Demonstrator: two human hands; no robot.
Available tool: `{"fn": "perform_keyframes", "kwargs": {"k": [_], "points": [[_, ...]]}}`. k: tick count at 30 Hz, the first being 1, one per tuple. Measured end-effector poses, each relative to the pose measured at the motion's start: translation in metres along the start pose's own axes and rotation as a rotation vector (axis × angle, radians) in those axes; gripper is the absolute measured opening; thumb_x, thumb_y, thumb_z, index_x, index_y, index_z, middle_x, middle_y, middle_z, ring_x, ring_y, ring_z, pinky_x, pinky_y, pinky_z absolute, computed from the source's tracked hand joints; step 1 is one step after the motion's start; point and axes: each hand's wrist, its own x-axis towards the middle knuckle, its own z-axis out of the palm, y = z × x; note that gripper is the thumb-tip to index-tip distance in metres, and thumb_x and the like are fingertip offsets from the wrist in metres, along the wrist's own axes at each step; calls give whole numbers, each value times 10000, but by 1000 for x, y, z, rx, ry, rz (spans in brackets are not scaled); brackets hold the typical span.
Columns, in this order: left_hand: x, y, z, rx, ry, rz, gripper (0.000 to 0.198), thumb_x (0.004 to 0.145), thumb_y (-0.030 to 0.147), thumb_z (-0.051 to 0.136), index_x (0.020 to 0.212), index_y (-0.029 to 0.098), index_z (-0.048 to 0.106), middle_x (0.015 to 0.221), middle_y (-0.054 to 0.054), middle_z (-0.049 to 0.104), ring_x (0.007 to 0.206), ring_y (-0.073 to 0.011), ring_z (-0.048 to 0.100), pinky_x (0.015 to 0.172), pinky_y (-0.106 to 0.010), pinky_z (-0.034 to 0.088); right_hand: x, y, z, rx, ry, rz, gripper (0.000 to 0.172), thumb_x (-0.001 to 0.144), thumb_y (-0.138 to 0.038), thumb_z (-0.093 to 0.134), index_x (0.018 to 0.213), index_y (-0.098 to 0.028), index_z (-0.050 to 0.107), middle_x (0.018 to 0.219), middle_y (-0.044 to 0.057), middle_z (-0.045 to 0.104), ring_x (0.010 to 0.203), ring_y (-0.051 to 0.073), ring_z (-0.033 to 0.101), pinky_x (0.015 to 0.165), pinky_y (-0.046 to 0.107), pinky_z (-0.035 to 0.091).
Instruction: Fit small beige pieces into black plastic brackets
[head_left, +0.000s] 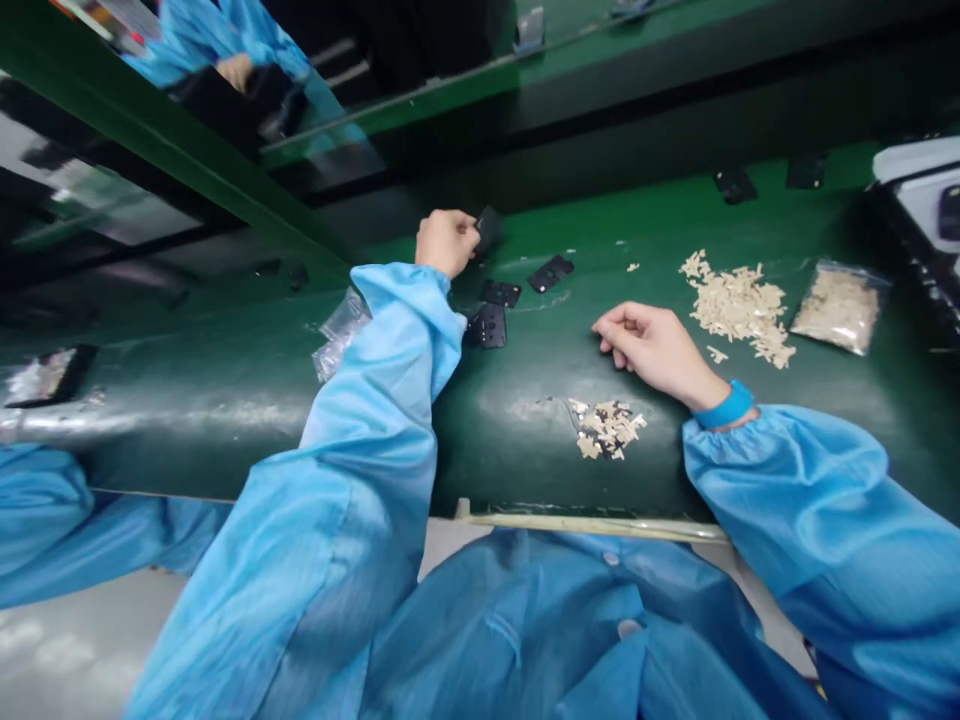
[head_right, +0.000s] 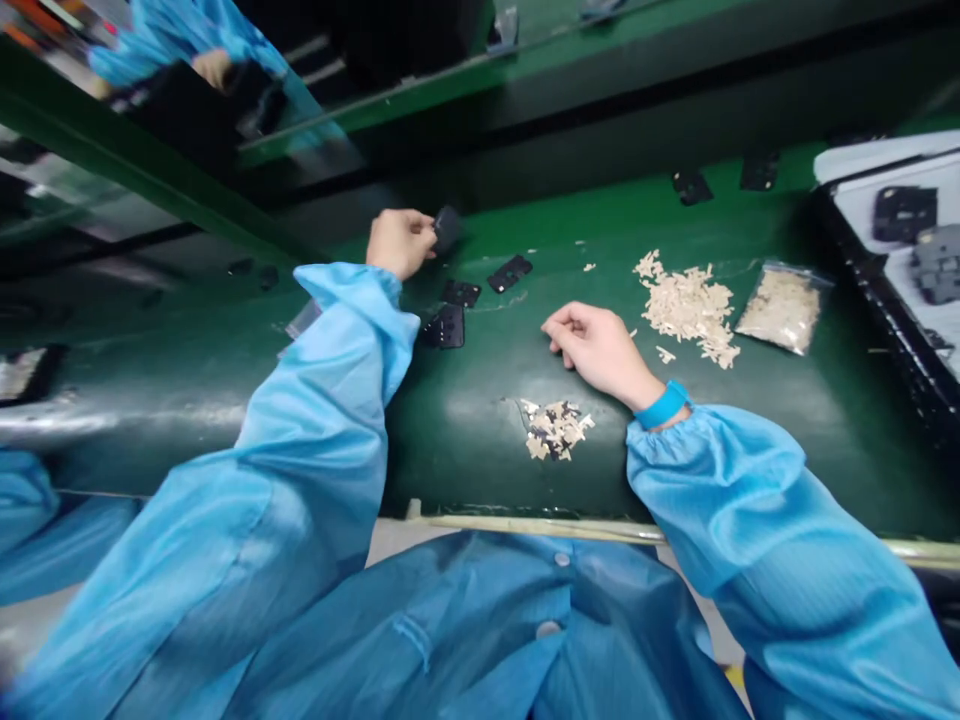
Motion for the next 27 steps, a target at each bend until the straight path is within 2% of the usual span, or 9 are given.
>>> {"fn": "perform_keyframes", "kwargs": {"k": [2,4,6,7,10,13,17,20,27], "points": [[-24,15,18,-177,13,-38,354,1025,171,377,1276,41,591,1177,-132,689,958,-151,671,917,-371,584,0,-2,-2,-16,-17,10,190,946,-340,655,912,-155,686,752,35,697,523,88,558,507,231,425],[-54,34,43,-336,-23,-48,307,1023,199,422,1241,102,614,1178,-91,707,939,-130,700,865,-317,616,-2,-5,-6,-43,-77,33,187,932,-339,676,901,-155,689,743,36,698,518,87,549,504,234,413],[-83,53,69,-485,-67,-52,252,1002,231,473,1171,153,643,1115,-54,730,881,-118,721,818,-296,636,-5,-10,-12,-107,-187,62,187,910,-344,697,877,-161,706,712,28,692,515,92,537,507,240,405],[-95,61,80,-673,-88,-91,225,980,229,502,1131,163,654,1091,-51,736,862,-121,727,819,-304,641,-7,-13,-15,-156,-257,71,182,898,-344,706,860,-167,720,696,21,688,522,96,534,513,242,401],[-117,75,98,-1023,-172,-118,172,919,232,568,1063,171,638,1038,-54,751,880,-134,738,835,-315,644,-13,-23,-24,-320,-469,79,163,856,-348,734,806,-195,758,664,-2,676,562,109,539,532,243,372],[-122,76,100,-1121,-242,-60,210,875,287,665,1035,183,578,1007,-57,753,950,-165,745,858,-338,638,-18,-29,-28,-398,-592,87,178,824,-384,764,772,-215,746,634,-23,650,574,118,530,528,248,339],[-121,71,99,-1169,-255,-16,376,842,409,769,1015,204,506,1004,-49,727,1054,-214,747,869,-354,627,-21,-31,-25,-491,-594,84,130,799,-333,783,751,-229,721,596,-44,623,529,109,484,525,259,314],[-122,72,100,-1177,-253,16,437,845,472,774,1023,208,475,1006,-59,732,1041,-224,749,818,-336,620,-23,-33,-24,-543,-600,100,102,784,-242,762,700,-228,706,566,-50,611,495,98,450,523,263,306],[-126,77,98,-1150,-351,52,367,940,476,653,1053,215,422,1028,-98,772,818,-154,736,612,-250,545,-19,-34,-33,-227,-644,275,188,810,-374,740,769,-191,726,633,-24,633,542,100,484,522,241,341]]}}
